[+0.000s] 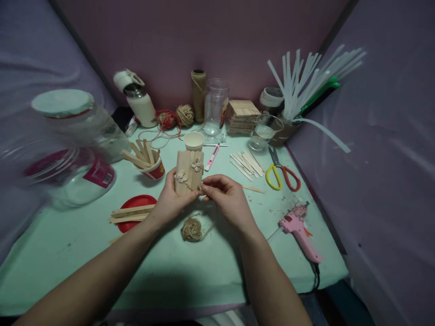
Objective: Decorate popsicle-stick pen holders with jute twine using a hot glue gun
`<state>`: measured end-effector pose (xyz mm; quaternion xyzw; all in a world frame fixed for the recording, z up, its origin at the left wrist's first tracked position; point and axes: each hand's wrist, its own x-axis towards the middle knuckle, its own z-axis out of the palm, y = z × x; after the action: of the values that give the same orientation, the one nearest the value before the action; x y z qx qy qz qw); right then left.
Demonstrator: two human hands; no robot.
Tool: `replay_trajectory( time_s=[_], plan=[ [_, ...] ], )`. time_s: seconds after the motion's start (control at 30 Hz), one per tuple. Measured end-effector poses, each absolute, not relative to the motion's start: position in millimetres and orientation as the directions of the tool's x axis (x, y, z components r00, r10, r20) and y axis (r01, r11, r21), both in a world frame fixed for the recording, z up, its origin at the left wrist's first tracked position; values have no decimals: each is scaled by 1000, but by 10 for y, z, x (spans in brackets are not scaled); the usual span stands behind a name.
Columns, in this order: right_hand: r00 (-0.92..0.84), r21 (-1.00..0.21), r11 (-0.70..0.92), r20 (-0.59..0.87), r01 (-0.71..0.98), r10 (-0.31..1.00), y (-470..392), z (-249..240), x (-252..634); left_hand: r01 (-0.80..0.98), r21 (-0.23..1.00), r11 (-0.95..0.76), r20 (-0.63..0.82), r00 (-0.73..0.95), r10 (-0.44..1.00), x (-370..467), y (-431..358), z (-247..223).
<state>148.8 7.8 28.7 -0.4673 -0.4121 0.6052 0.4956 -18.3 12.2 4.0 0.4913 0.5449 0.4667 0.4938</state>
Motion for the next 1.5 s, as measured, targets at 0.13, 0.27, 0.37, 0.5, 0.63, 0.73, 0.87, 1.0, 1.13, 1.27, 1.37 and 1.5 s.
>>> replay_trajectory(
  time_s=[0.13,0.27,0.37,0.5,0.63,0.73,0.87,1.0,1.13,1.27,1.37,1.5],
  plan=[
    [-84,-968,-168,-155,-185,984,55,282,1439,226,972,70,-55,-71,996,-171,110,58],
    [-105,-965,-189,-173,-179,979,31,291,1400,332,942,34,-8,-80,997,-166,95,76],
    [-96,-979,-133,-119,-153,988,-4,320,1382,322,946,34,-15,-61,998,-163,88,81],
    [-89,-991,-42,-30,-129,996,-55,362,1380,196,973,121,-108,-74,991,-163,104,63],
    [-62,-989,-15,-6,-146,998,-53,372,1409,-16,979,202,-202,-29,979,-159,113,41],
    [0,-996,73,73,-60,997,-27,351,1439,-241,920,309,-301,69,951,-140,88,73],
    [21,-955,252,258,157,966,-8,322,1456,-420,803,424,-388,171,905,-123,62,163],
    [-34,-901,349,353,257,935,-16,325,1447,-473,741,477,-413,239,879,-142,64,204],
    [-58,-892,356,354,277,933,-28,324,1444,-488,722,490,-427,243,871,-156,61,192],
    [-88,-860,393,386,325,918,-35,309,1436,-511,715,478,-410,247,878,-144,55,182],
    [-105,-827,430,423,361,900,-41,300,1424,-514,714,475,-406,248,879,-136,53,178],
    [-123,-819,432,418,378,900,-45,298,1416,-520,713,470,-402,245,882,-136,57,168]
  ],
)
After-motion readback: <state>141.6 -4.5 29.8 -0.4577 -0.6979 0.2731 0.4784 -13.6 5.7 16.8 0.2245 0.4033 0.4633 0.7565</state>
